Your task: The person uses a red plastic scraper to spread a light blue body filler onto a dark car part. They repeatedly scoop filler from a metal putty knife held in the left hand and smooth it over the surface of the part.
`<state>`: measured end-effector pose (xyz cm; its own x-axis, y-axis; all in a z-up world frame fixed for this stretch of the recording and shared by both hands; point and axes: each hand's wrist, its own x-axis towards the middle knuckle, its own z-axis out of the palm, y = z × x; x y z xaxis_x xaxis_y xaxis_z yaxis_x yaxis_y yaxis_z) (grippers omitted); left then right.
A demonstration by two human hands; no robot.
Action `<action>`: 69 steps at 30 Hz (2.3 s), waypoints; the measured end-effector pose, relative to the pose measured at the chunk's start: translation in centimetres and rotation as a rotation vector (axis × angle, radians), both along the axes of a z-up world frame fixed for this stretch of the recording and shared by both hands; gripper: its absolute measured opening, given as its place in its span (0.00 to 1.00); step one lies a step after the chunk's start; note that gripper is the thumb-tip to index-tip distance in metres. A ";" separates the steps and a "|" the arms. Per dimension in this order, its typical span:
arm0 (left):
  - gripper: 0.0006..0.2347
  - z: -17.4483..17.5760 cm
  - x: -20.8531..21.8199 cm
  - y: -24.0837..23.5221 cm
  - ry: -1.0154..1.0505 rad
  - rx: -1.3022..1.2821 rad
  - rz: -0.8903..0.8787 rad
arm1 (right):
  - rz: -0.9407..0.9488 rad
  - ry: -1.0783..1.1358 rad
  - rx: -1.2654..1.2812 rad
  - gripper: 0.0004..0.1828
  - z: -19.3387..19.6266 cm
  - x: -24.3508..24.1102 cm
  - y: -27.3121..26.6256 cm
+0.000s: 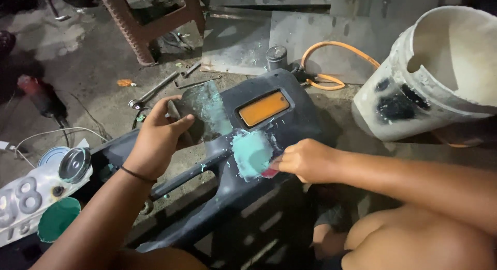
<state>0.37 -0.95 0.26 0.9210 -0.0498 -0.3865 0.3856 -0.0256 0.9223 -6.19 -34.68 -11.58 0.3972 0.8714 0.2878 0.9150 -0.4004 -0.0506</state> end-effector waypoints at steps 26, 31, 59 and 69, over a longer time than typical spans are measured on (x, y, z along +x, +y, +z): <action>0.17 -1.0 0.2 1.2 -0.054 -0.052 0.016 | 0.066 -0.114 0.089 0.20 -3.2 -0.2 2.3; 0.18 -1.3 0.2 0.8 -0.043 -0.050 0.003 | 0.125 0.018 0.003 0.22 -0.1 -0.1 1.5; 0.17 -1.2 0.6 1.2 -0.045 -0.049 0.012 | 0.191 0.124 0.057 0.15 1.8 -1.0 5.1; 0.17 -0.9 0.0 0.5 -0.034 -0.138 0.071 | -0.508 0.494 0.525 0.14 11.4 3.5 4.1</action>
